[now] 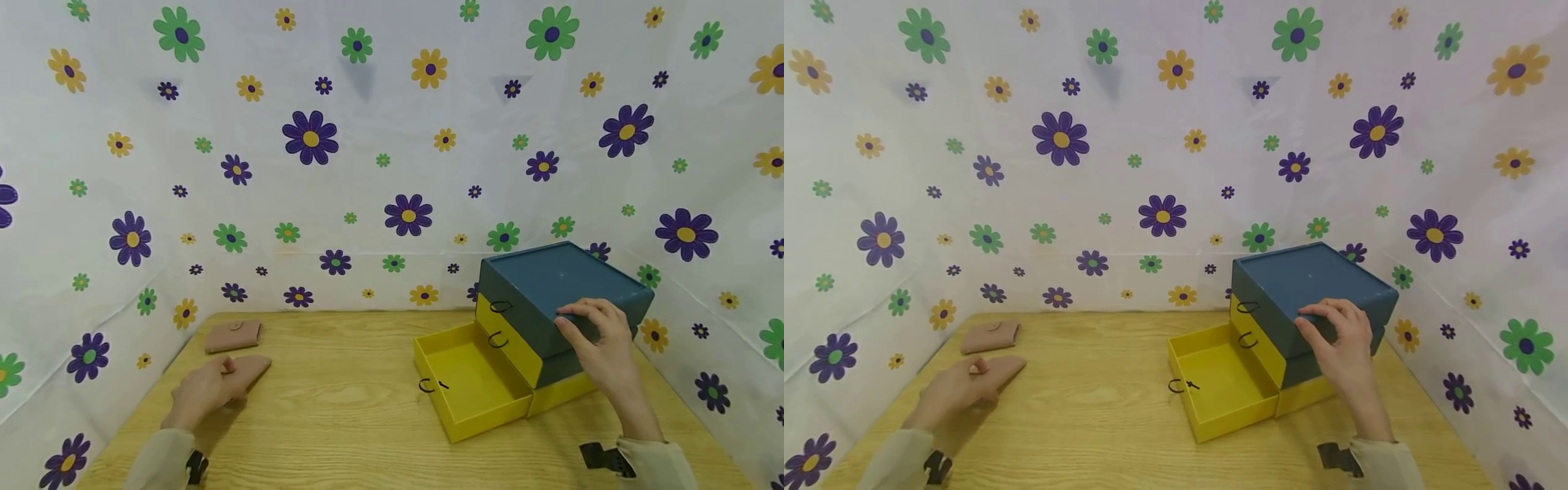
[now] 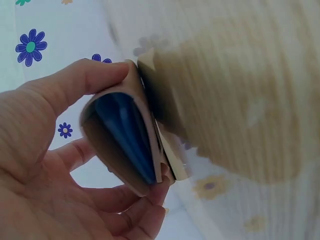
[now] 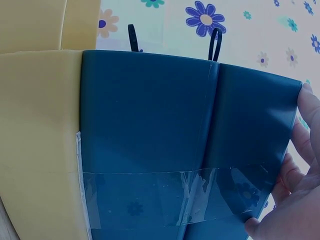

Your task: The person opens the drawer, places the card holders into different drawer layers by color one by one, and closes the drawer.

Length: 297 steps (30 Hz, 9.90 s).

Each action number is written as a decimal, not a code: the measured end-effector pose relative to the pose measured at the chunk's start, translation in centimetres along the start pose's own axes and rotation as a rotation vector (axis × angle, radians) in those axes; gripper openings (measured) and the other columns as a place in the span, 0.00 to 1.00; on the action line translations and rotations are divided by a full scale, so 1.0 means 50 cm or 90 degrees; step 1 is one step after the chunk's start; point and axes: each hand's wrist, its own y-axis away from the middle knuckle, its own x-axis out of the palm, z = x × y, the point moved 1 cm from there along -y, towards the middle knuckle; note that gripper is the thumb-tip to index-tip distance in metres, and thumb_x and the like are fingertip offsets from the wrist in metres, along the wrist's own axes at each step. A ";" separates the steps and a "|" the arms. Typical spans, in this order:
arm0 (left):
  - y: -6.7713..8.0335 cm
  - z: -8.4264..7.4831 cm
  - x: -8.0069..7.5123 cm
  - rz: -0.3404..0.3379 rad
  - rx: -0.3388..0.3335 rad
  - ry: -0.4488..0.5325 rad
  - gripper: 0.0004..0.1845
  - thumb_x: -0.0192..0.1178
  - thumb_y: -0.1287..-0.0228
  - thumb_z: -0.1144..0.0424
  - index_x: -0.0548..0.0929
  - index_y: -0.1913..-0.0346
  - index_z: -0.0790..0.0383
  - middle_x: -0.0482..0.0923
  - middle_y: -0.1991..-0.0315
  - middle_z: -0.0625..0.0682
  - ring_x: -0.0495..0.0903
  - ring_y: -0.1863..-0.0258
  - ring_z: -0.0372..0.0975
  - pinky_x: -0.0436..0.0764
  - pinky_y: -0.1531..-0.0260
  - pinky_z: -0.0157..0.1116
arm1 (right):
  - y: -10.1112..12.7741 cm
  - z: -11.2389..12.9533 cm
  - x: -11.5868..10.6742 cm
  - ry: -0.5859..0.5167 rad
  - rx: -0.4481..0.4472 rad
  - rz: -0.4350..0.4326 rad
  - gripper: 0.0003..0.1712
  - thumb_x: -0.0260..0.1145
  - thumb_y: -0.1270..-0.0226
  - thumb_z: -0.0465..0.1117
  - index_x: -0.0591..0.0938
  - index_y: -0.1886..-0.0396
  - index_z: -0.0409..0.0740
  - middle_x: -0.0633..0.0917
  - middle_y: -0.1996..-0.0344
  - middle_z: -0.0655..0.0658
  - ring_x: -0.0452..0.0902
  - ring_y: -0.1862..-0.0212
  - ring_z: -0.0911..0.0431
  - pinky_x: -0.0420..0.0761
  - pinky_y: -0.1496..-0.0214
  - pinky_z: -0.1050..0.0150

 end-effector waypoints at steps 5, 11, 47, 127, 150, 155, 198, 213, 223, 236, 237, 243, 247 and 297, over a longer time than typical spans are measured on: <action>-0.001 -0.006 -0.006 -0.007 -0.004 0.017 0.30 0.70 0.48 0.46 0.74 0.46 0.58 0.76 0.44 0.68 0.74 0.56 0.63 0.67 0.64 0.55 | -0.002 0.003 -0.001 -0.001 0.000 0.000 0.09 0.66 0.33 0.34 0.84 0.56 0.35 0.74 0.52 0.39 0.57 0.37 0.39 0.54 0.39 0.31; -0.002 -0.023 -0.010 -0.027 -0.005 0.017 0.32 0.69 0.46 0.43 0.79 0.41 0.56 0.75 0.41 0.68 0.75 0.52 0.66 0.67 0.63 0.57 | -0.002 0.003 -0.001 0.003 0.001 0.009 0.10 0.65 0.32 0.35 0.83 0.55 0.35 0.74 0.51 0.37 0.57 0.36 0.38 0.54 0.40 0.31; -0.032 -0.202 0.074 -0.119 0.195 0.177 0.31 0.61 0.36 0.42 0.78 0.36 0.56 0.84 0.61 0.60 0.71 0.77 0.39 0.69 0.76 0.33 | 0.002 -0.003 0.000 0.014 -0.003 0.004 0.09 0.65 0.32 0.36 0.83 0.55 0.36 0.74 0.51 0.37 0.57 0.37 0.36 0.53 0.40 0.30; -0.003 -0.505 0.208 -0.060 0.539 0.259 0.20 0.70 0.42 0.53 0.77 0.49 0.54 0.81 0.51 0.47 0.78 0.56 0.36 0.81 0.53 0.42 | 0.003 -0.004 0.003 0.001 -0.012 -0.013 0.08 0.66 0.33 0.33 0.84 0.57 0.35 0.73 0.53 0.40 0.57 0.39 0.40 0.54 0.40 0.31; -0.012 -0.490 0.190 0.001 0.523 0.156 0.24 0.61 0.36 0.47 0.80 0.39 0.50 0.74 0.37 0.57 0.74 0.38 0.51 0.75 0.40 0.51 | -0.002 -0.003 0.003 0.006 -0.011 -0.009 0.09 0.65 0.32 0.35 0.83 0.55 0.35 0.73 0.51 0.37 0.56 0.37 0.37 0.52 0.38 0.28; -0.015 -0.497 0.189 -0.009 0.544 0.138 0.23 0.60 0.34 0.46 0.81 0.40 0.51 0.79 0.45 0.49 0.78 0.47 0.41 0.79 0.46 0.44 | -0.003 -0.003 0.004 0.007 -0.007 -0.005 0.09 0.65 0.32 0.35 0.83 0.55 0.36 0.73 0.50 0.38 0.56 0.37 0.37 0.52 0.39 0.28; -0.016 -0.610 0.239 -0.049 0.493 -0.028 0.21 0.68 0.40 0.51 0.86 0.48 0.59 0.84 0.50 0.52 0.78 0.47 0.45 0.78 0.45 0.40 | 0.006 -0.003 0.006 0.003 -0.009 -0.016 0.08 0.66 0.34 0.33 0.84 0.56 0.36 0.73 0.53 0.41 0.56 0.38 0.42 0.54 0.40 0.32; -0.011 -0.573 0.224 -0.101 0.462 0.043 0.16 0.64 0.36 0.56 0.85 0.49 0.60 0.80 0.46 0.55 0.77 0.44 0.47 0.77 0.41 0.44 | 0.003 -0.002 0.007 -0.002 -0.007 -0.009 0.09 0.66 0.33 0.33 0.83 0.56 0.35 0.73 0.51 0.40 0.56 0.36 0.39 0.53 0.39 0.31; -0.018 -0.514 0.209 -0.125 0.422 0.103 0.13 0.63 0.35 0.57 0.85 0.52 0.60 0.80 0.47 0.55 0.76 0.44 0.48 0.77 0.43 0.46 | 0.002 -0.001 0.005 0.001 -0.008 -0.018 0.08 0.66 0.33 0.34 0.84 0.56 0.35 0.73 0.52 0.42 0.56 0.38 0.42 0.54 0.39 0.31; -0.020 -0.435 0.190 -0.131 0.372 0.105 0.14 0.63 0.35 0.58 0.85 0.52 0.63 0.82 0.50 0.57 0.77 0.46 0.50 0.77 0.44 0.49 | 0.009 -0.001 0.006 0.012 -0.004 -0.020 0.08 0.67 0.35 0.32 0.84 0.57 0.35 0.73 0.52 0.40 0.58 0.38 0.38 0.54 0.41 0.30; -0.021 -0.427 0.188 -0.133 0.369 0.105 0.14 0.64 0.35 0.58 0.85 0.52 0.63 0.82 0.50 0.57 0.78 0.46 0.50 0.77 0.44 0.50 | 0.009 0.000 0.007 0.012 -0.007 -0.022 0.08 0.66 0.35 0.32 0.84 0.57 0.35 0.73 0.53 0.40 0.57 0.38 0.39 0.54 0.41 0.31; -0.029 -0.379 0.175 -0.144 0.329 0.095 0.13 0.64 0.36 0.59 0.85 0.52 0.61 0.82 0.50 0.56 0.78 0.47 0.51 0.78 0.46 0.50 | 0.005 0.005 0.009 0.006 -0.014 -0.024 0.08 0.66 0.34 0.33 0.84 0.57 0.35 0.73 0.53 0.41 0.57 0.39 0.41 0.54 0.41 0.31; -0.032 -0.350 0.172 -0.151 0.315 0.113 0.13 0.64 0.35 0.59 0.85 0.52 0.62 0.83 0.51 0.56 0.79 0.48 0.50 0.79 0.47 0.50 | 0.007 0.004 0.009 0.010 -0.016 -0.027 0.07 0.67 0.35 0.31 0.84 0.58 0.35 0.73 0.53 0.41 0.58 0.40 0.41 0.55 0.40 0.32; -0.133 -0.092 0.064 -0.160 0.172 0.061 0.18 0.57 0.32 0.62 0.79 0.47 0.73 0.78 0.48 0.69 0.79 0.51 0.59 0.78 0.53 0.57 | 0.004 -0.001 0.004 0.015 -0.014 -0.015 0.09 0.66 0.33 0.34 0.84 0.56 0.35 0.74 0.51 0.37 0.57 0.37 0.36 0.53 0.38 0.29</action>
